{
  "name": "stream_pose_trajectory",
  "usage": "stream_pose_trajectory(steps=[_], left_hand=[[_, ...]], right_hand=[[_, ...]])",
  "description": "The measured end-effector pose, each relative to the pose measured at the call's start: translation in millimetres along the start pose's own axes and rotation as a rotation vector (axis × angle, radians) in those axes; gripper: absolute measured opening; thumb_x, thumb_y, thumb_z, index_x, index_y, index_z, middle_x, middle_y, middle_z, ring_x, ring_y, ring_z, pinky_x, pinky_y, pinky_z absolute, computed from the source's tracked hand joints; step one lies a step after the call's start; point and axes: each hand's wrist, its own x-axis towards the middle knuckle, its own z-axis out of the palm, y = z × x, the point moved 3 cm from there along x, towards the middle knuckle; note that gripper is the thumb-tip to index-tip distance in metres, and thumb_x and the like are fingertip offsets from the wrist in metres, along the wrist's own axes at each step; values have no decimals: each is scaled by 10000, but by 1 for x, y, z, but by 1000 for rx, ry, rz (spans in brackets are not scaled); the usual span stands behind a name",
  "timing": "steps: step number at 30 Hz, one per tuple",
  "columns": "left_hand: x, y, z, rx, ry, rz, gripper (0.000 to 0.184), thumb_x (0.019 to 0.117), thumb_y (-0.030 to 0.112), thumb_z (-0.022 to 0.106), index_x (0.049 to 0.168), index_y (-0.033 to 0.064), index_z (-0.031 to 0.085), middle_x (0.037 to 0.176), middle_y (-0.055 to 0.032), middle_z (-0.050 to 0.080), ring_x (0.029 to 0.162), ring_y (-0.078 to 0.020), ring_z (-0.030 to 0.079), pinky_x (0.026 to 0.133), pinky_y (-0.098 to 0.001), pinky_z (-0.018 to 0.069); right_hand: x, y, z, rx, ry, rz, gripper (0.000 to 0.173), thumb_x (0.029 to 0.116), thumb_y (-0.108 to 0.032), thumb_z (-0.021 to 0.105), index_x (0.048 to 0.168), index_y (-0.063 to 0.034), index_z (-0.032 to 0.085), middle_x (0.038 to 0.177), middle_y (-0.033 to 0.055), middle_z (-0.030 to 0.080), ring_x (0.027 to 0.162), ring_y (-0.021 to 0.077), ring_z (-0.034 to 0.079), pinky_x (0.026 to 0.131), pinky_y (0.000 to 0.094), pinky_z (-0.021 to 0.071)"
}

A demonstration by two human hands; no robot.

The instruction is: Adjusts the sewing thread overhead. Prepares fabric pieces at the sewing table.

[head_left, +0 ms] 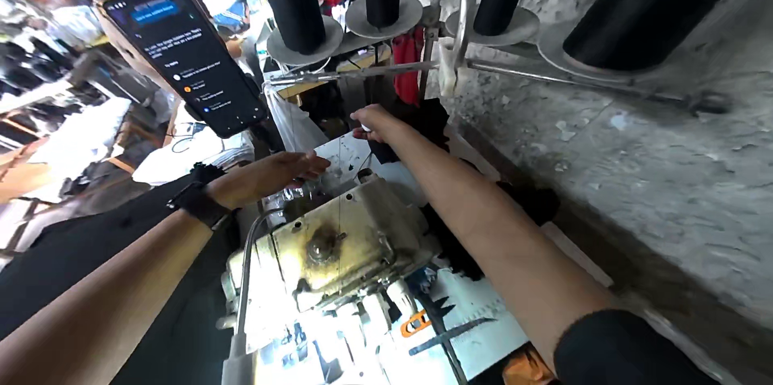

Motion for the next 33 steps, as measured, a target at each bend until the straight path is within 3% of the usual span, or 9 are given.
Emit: stream_pose_trajectory(steps=[5,8,11,17,20,22,24,26,33], left_hand=[[24,17,5,147,-87,44,448,1120,379,374,1344,100,643,1292,-65,670,1125,-172,661,939,-366,546],[40,20,6,234,-108,76,372,1096,255,501,1413,77,577,1290,-139,638,1061,-206,656,901,-393,553],[58,22,7,255,-57,3,521,1065,207,575,1535,55,410,1472,-195,507,1170,-286,639,953,-449,555],[88,26,-1,327,173,-51,769,949,185,757,1573,79,320,1472,-281,442,955,-322,683,811,-450,586],[101,34,0,353,143,20,813,898,188,813,1565,85,359,1439,-269,495,1042,-346,662,859,-494,568],[108,39,4,355,53,85,621,905,176,803,1442,71,509,1310,-191,607,1058,-281,659,888,-456,562],[113,38,11,269,-22,97,264,931,87,748,1185,44,690,994,-85,698,796,-142,636,722,-313,534],[118,35,19,206,-89,36,106,961,45,685,1061,11,693,884,-63,681,734,-119,625,713,-285,543],[112,35,17,-117,-26,-65,119,1014,67,623,1105,-9,621,926,-82,673,797,-131,687,763,-273,592]], right_hand=[[31,6,8,3,-12,82,517,1052,-227,580,1504,-50,402,1322,202,555,958,234,672,776,322,588],[22,-1,8,-203,-6,-142,388,1054,-172,555,1407,-11,559,1275,215,620,959,264,665,827,407,566],[9,-27,-1,-359,43,-399,318,1028,-103,571,1329,-17,629,1249,200,667,960,289,688,849,479,574],[-9,-50,-20,95,-32,-306,309,1052,-111,562,1344,-12,548,1057,98,676,811,149,671,715,304,579],[-21,-49,-27,178,-157,-230,213,1040,-92,574,1236,-19,611,987,63,643,798,139,651,722,295,584],[-25,-48,-28,208,-183,-218,193,1033,-87,581,1209,-25,628,979,57,649,807,137,652,740,299,582],[-27,-46,-29,267,-176,-209,193,1030,-87,583,1214,-39,620,984,53,653,816,137,654,747,297,581],[-25,-45,-32,292,-145,-204,199,1025,-92,589,1215,-48,629,984,52,656,824,142,645,759,306,571],[-43,-27,-62,-183,-13,-221,593,1048,-553,498,1514,-188,477,1241,190,630,938,280,625,768,442,515]])
